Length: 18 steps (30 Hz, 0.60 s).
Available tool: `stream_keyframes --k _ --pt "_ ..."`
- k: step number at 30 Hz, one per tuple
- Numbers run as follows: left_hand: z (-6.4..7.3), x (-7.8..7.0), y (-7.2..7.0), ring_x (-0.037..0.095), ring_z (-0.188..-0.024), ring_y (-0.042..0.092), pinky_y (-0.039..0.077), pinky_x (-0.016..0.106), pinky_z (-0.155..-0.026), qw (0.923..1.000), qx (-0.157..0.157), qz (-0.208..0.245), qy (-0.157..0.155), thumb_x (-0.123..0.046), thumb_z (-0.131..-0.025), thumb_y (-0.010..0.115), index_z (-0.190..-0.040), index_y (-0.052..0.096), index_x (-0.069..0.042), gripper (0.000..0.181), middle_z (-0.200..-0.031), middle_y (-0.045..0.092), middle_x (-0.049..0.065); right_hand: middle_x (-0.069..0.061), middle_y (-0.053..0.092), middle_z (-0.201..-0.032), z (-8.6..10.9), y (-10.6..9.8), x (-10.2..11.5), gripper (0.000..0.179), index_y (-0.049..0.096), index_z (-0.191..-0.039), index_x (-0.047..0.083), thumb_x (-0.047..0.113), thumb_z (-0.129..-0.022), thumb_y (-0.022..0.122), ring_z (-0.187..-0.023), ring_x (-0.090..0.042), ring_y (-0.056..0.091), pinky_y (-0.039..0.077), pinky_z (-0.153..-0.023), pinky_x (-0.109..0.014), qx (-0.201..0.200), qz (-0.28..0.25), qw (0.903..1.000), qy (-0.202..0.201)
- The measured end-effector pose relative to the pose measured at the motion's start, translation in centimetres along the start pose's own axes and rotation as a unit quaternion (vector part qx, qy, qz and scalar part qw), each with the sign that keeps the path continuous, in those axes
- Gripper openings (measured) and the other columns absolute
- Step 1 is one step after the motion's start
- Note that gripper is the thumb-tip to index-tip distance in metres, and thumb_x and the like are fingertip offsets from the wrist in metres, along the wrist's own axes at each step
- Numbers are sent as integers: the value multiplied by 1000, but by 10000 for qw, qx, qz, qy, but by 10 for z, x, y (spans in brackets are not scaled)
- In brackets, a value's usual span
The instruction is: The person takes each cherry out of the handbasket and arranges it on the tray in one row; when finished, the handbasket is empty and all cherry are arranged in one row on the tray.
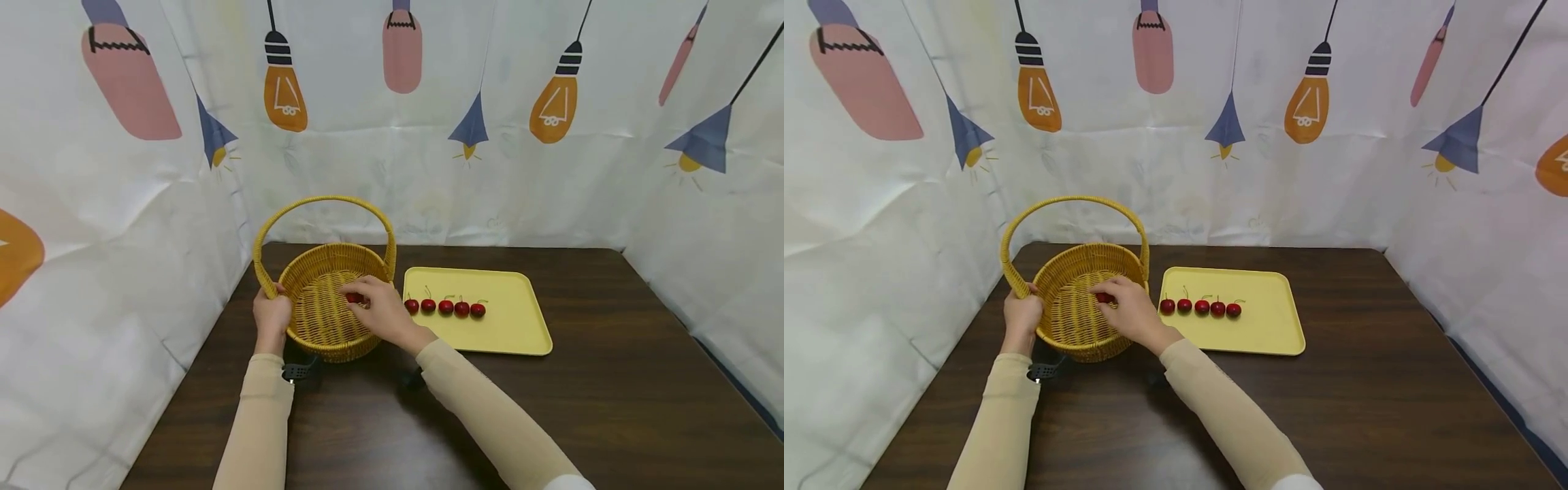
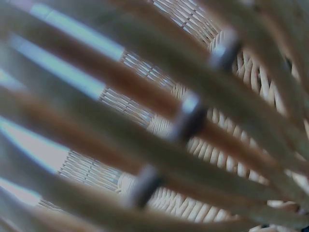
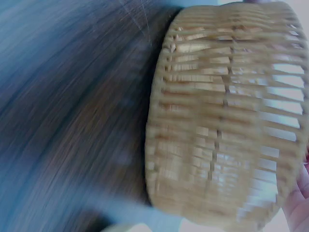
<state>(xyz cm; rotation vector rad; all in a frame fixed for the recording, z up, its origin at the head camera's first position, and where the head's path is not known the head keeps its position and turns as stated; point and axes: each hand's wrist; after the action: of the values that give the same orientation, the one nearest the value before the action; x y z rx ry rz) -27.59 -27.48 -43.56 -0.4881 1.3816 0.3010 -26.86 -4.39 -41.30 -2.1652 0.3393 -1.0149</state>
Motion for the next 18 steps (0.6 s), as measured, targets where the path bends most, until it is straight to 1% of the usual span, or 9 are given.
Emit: stream_keyframes --k 2,5,9,11,14,16,18 --pt "1 0 0 30 -93 42 34 37 -70 10000 -31 -12 -2 9 -83 41 -102 46 -12 29 -110 42 13 -3 61 -115 6 -7 -4 32 67 -122 11 10 -90 68 -90 -11 60 50 -74 -20 -171 -188 9997 -25" --pt "2 1 -1 30 -95 42 34 37 -70 10000 -64 -31 -20 9 -83 41 -102 46 -11 29 -112 43 14 -5 59 -120 17 -16 -9 34 64 -125 9 6 -90 66 -93 -13 61 51 -76 -21 -276 -384 9989 36" --pt "1 4 -2 30 -95 43 35 36 -68 10000 -25 -3 -1 9 -83 42 -102 46 -12 29 -113 43 14 -6 58 -125 29 -30 -14 38 63 -127 9 0 -90 63 -94 -14 63 52 -77 -23 -389 -457 9981 116" --pt "1 3 -2 30 -95 43 35 37 -68 10000 -8 24 7 9 -83 42 -102 46 -12 29 -114 43 14 -6 59 -124 35 -37 -17 38 63 -127 10 -1 -90 64 -92 -15 64 53 -77 -24 -490 -490 9975 140" --pt "0 2 -1 30 -96 42 35 36 -68 10000 12 33 -16 9 -83 42 -104 46 -11 29 -114 42 13 -5 61 -119 44 -47 -24 39 64 -126 9 1 -88 69 -86 -13 65 54 -74 -25 -652 -518 9962 256" --pt "0 1 -1 30 -95 42 36 34 -65 10000 22 33 -11 9 -83 42 -105 46 -10 30 -114 42 13 -4 61 -115 51 -54 -31 39 64 -124 9 4 -86 72 -83 -14 65 54 -73 -26 -781 -558 9945 424" --pt "-1 0 0 29 -91 42 36 33 -61 10000 42 40 6 10 -83 42 -105 46 -11 31 -113 42 12 -4 62 -112 57 -62 -39 39 64 -122 9 5 -84 74 -84 -15 65 55 -74 -27 -948 -545 9919 646"
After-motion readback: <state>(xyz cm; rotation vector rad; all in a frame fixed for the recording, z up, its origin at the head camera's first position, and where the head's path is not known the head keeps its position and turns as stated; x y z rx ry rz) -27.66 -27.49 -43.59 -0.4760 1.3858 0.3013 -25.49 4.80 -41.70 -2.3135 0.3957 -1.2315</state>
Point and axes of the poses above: each hand's wrist, its own z-axis away from the middle knuckle, its own y-axis out of the palm, x = y × z
